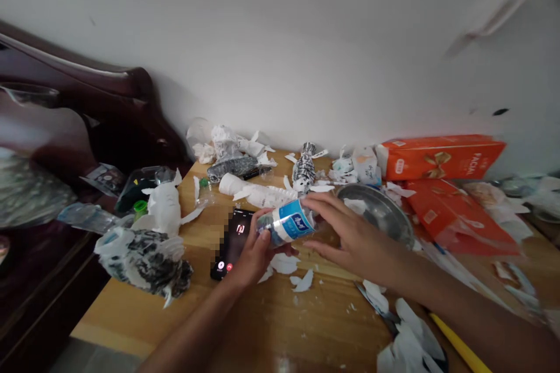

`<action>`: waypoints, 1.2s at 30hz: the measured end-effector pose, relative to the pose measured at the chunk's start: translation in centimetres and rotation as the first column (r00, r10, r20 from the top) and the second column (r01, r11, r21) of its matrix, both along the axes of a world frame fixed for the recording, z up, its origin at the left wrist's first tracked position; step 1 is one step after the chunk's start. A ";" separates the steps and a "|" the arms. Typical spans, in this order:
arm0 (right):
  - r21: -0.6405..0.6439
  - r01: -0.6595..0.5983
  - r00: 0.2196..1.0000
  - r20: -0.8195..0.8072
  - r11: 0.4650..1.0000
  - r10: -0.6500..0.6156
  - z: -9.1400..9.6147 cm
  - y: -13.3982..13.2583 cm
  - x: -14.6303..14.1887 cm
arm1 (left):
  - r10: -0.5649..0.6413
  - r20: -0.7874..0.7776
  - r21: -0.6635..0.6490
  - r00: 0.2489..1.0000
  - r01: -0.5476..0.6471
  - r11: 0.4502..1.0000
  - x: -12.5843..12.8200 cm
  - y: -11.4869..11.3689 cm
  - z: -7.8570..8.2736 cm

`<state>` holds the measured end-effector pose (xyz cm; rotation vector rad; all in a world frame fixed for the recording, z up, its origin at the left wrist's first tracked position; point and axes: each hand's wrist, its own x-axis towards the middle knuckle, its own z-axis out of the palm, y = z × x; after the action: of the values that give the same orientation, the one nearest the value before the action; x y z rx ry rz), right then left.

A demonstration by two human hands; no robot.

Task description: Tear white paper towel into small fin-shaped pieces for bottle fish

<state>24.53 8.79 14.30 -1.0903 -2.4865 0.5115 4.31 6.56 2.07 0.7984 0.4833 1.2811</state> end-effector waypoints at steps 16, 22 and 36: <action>0.138 -0.074 0.996 -0.047 0.988 0.081 -1.6 -0.8 -0.2 | 0.241 -0.391 0.209 0.888 -0.169 0.963 -1.2 -0.6 -1.3; 0.030 -0.057 0.998 -0.007 0.998 0.057 -2.3 -2.4 0.1 | 0.126 -0.317 0.170 0.940 -0.074 0.983 -1.3 -0.8 -0.8; 0.108 -0.040 0.999 -0.028 0.993 0.043 -4.6 -3.2 0.8 | 0.015 -0.344 0.053 0.939 0.003 0.999 -1.0 -1.3 -1.0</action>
<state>25.30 5.59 9.72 -0.9840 -2.4835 0.3980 3.31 5.31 1.03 1.0751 0.7348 1.1663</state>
